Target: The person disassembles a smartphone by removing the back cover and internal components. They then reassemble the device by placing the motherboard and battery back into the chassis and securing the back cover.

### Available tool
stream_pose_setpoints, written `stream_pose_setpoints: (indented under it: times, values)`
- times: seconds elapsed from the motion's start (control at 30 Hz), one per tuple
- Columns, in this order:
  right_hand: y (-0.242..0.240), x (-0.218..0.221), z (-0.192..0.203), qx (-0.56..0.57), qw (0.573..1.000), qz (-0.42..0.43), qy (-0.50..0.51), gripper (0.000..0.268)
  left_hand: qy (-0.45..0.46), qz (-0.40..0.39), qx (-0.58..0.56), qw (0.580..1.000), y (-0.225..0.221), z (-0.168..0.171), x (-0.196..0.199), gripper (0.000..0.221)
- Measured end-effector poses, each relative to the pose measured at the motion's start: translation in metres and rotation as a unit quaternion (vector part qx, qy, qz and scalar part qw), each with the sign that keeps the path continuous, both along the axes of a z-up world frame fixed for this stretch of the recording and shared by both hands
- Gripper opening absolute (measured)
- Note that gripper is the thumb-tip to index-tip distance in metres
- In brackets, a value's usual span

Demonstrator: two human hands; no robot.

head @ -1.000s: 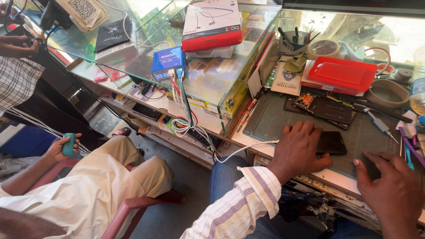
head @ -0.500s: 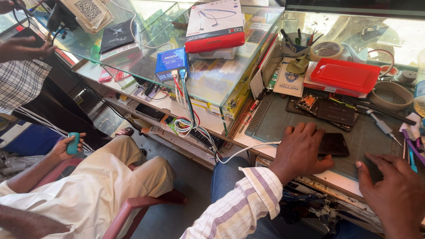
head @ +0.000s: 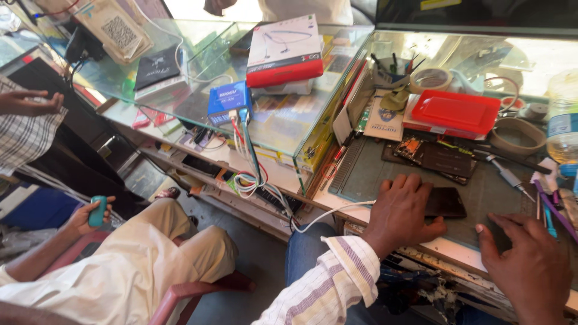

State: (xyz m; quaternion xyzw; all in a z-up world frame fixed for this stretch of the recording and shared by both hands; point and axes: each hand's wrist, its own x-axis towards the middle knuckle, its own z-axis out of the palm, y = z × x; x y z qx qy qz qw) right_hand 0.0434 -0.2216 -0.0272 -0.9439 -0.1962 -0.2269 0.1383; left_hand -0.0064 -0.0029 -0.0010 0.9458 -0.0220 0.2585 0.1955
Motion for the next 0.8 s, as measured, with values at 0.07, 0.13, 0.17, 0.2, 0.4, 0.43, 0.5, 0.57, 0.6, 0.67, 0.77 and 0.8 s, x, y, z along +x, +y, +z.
stream_pose_setpoints:
  times: [0.07, 0.13, 0.17, 0.2, 0.4, 0.43, 0.5, 0.57, 0.6, 0.67, 0.77, 0.8]
  values:
    - [0.0016, -0.0023, 0.0037, 0.01, 1.0, 0.003, -0.017, 0.031, 0.004, -0.003, -0.002, 1.0, 0.0009, 0.0018, 0.0011, 0.063]
    - [0.0023, -0.0034, 0.0054, 0.011, 1.0, 0.006, -0.029, 0.029, 0.006, -0.004, -0.005, 1.0, -0.0002, 0.0016, 0.0002, 0.062]
    - [0.002, -0.0035, 0.0056, 0.021, 1.0, 0.006, 0.002, 0.03, 0.005, -0.004, -0.004, 1.0, 0.0, 0.0017, 0.0003, 0.061]
    - [0.0012, -0.003, 0.0053, 0.032, 0.999, 0.005, 0.033, 0.031, 0.005, -0.004, -0.003, 1.0, 0.0004, 0.0017, 0.0005, 0.061]
    - [-0.0017, -0.0022, -0.0015, 0.043, 0.999, 0.02, 0.006, 0.028, 0.001, -0.008, -0.003, 1.0, 0.001, 0.0012, 0.0011, 0.06]
    - [-0.0015, -0.0026, -0.0005, 0.043, 0.999, 0.016, 0.014, 0.029, 0.004, -0.009, -0.006, 1.0, 0.0012, 0.0018, 0.0012, 0.06]
    - [-0.0017, -0.0032, 0.0024, 0.051, 0.998, 0.014, 0.039, 0.031, 0.008, -0.009, -0.009, 1.0, 0.0016, 0.0035, 0.0002, 0.06]
    - [0.0, -0.0022, 0.0039, 0.054, 0.997, 0.013, 0.051, 0.033, 0.008, -0.008, -0.01, 1.0, 0.0009, 0.0047, -0.0009, 0.059]
    - [0.0004, -0.0002, 0.0044, 0.051, 0.997, 0.013, 0.05, 0.033, 0.009, -0.008, -0.01, 1.0, 0.0006, 0.0048, -0.0006, 0.059]
    - [-0.0006, -0.0023, 0.003, 0.052, 0.998, 0.015, 0.044, 0.033, -0.002, -0.01, -0.009, 1.0, 0.0003, 0.003, -0.0003, 0.062]
    - [0.0002, -0.0038, 0.0027, 0.065, 0.997, 0.017, 0.037, 0.033, -0.007, -0.008, -0.009, 1.0, 0.0003, 0.0018, -0.0001, 0.06]
    - [0.0006, -0.0029, 0.0035, 0.066, 0.997, 0.014, 0.047, 0.033, -0.007, -0.007, -0.01, 1.0, 0.0002, 0.0022, -0.0002, 0.059]
